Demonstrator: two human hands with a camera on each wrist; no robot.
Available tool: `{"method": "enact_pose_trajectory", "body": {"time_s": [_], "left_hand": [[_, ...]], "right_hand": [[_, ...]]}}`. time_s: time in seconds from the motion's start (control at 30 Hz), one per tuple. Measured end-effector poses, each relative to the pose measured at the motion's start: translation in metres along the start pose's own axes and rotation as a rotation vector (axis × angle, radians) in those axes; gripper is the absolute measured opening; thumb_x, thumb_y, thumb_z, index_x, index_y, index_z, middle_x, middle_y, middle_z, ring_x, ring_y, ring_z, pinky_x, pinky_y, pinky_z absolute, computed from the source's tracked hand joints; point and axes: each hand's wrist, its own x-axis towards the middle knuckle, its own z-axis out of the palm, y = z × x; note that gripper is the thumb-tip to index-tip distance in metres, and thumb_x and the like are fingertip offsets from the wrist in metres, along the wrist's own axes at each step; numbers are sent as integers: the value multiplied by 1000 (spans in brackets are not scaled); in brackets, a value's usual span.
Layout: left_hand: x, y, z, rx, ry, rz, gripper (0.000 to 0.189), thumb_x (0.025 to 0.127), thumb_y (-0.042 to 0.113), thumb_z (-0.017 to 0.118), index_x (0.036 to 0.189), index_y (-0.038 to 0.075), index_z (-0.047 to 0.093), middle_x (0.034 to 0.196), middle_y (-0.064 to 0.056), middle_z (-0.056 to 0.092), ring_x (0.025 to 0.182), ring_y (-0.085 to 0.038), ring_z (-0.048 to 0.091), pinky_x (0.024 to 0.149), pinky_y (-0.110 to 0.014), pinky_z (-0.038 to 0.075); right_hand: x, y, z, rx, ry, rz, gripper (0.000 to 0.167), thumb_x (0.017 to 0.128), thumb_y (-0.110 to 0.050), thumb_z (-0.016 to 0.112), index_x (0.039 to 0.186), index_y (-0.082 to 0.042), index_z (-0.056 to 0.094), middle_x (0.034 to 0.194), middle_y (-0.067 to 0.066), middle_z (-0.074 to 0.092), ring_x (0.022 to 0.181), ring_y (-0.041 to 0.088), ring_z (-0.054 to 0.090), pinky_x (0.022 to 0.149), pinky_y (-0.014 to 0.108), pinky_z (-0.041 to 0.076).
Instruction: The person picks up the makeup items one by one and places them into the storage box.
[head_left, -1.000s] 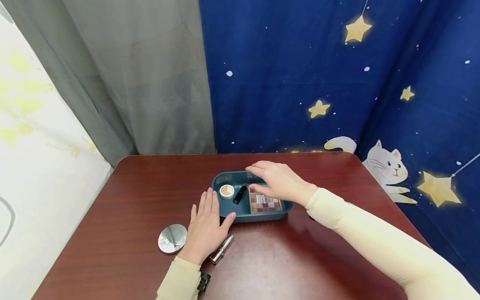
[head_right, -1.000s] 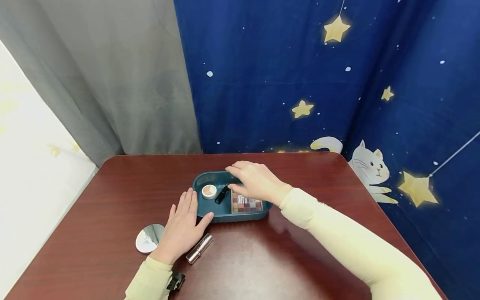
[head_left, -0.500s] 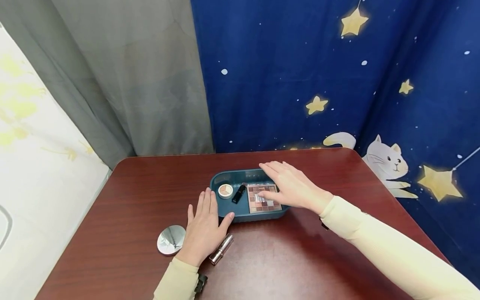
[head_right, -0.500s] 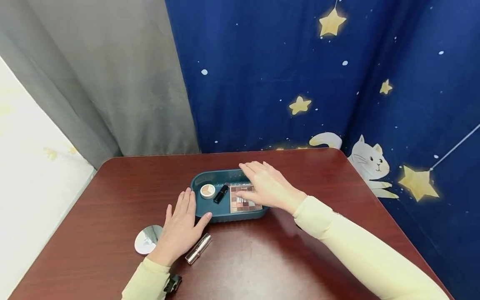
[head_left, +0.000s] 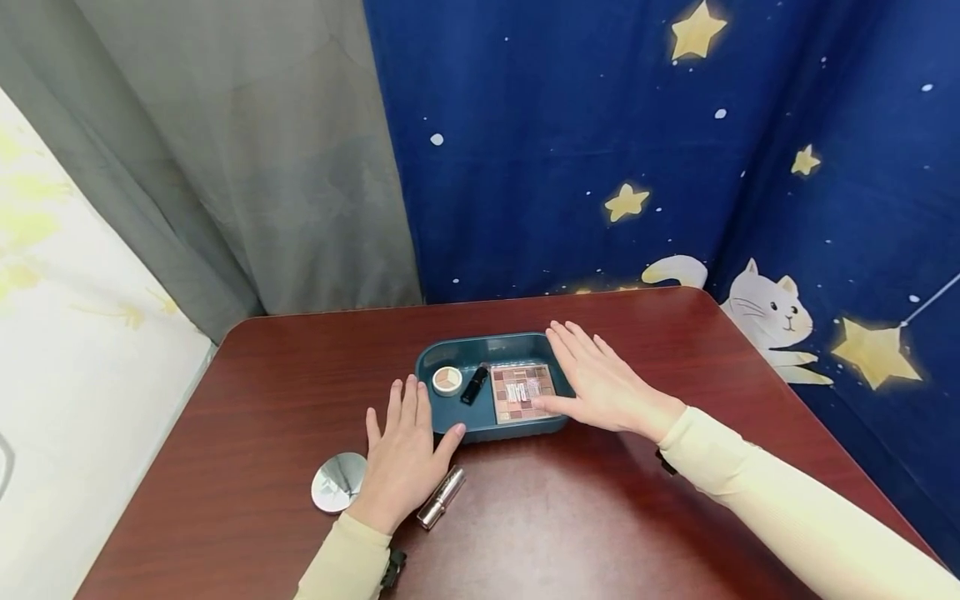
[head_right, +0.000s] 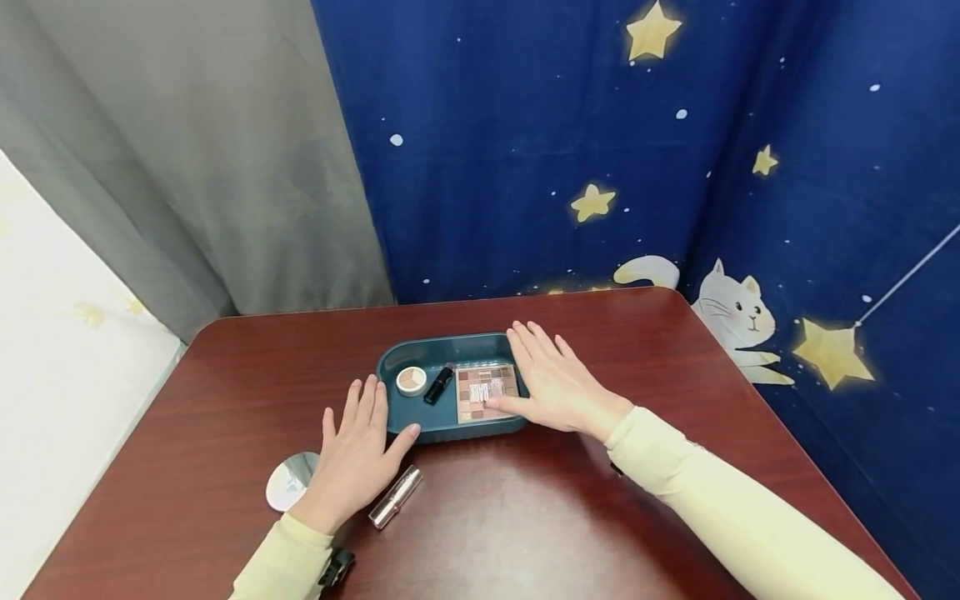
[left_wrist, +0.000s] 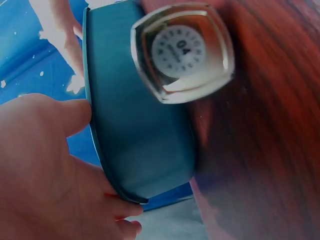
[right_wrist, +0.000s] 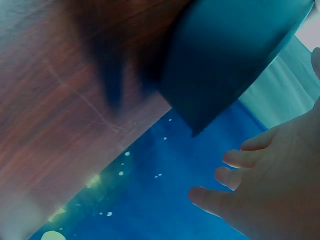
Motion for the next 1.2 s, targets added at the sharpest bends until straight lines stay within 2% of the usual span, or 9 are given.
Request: {"method": "enact_pose_trajectory", "body": {"time_s": [0.4,0.63,0.9,1.2], "left_hand": [[0,0,1,16,21,20,89,101,61,44,157,-4,22,166,-19,9,153,-37,6,114,-69,9],[-1,-1,2,27,4,14,89,101,61,43,158,-4,20,166,-18,7,153,-36,3,114,-69,6],[0,-1,4,27,-1,11,90,100,62,43,158,-4,22,166,-18,9,153,-37,5,114,-69,7],[0,1,2,39,9,12,90,100,62,44,157,-4,24,166,-19,12,152,-38,9,114,-69,9]], "right_hand": [[-14,9,15,20,-48,45,112,86,-85,40,162,-7,12,169,8,7,154,29,5,118,59,14],[-19,8,26,42,-28,46,109,88,-83,38,162,-7,13,169,8,8,154,27,5,118,58,14],[-20,5,33,51,-11,47,109,89,-83,38,162,-5,14,168,10,8,153,31,9,117,61,17],[-19,6,37,81,-17,67,108,89,-83,35,162,-7,10,169,8,4,154,27,5,118,60,15]]}}
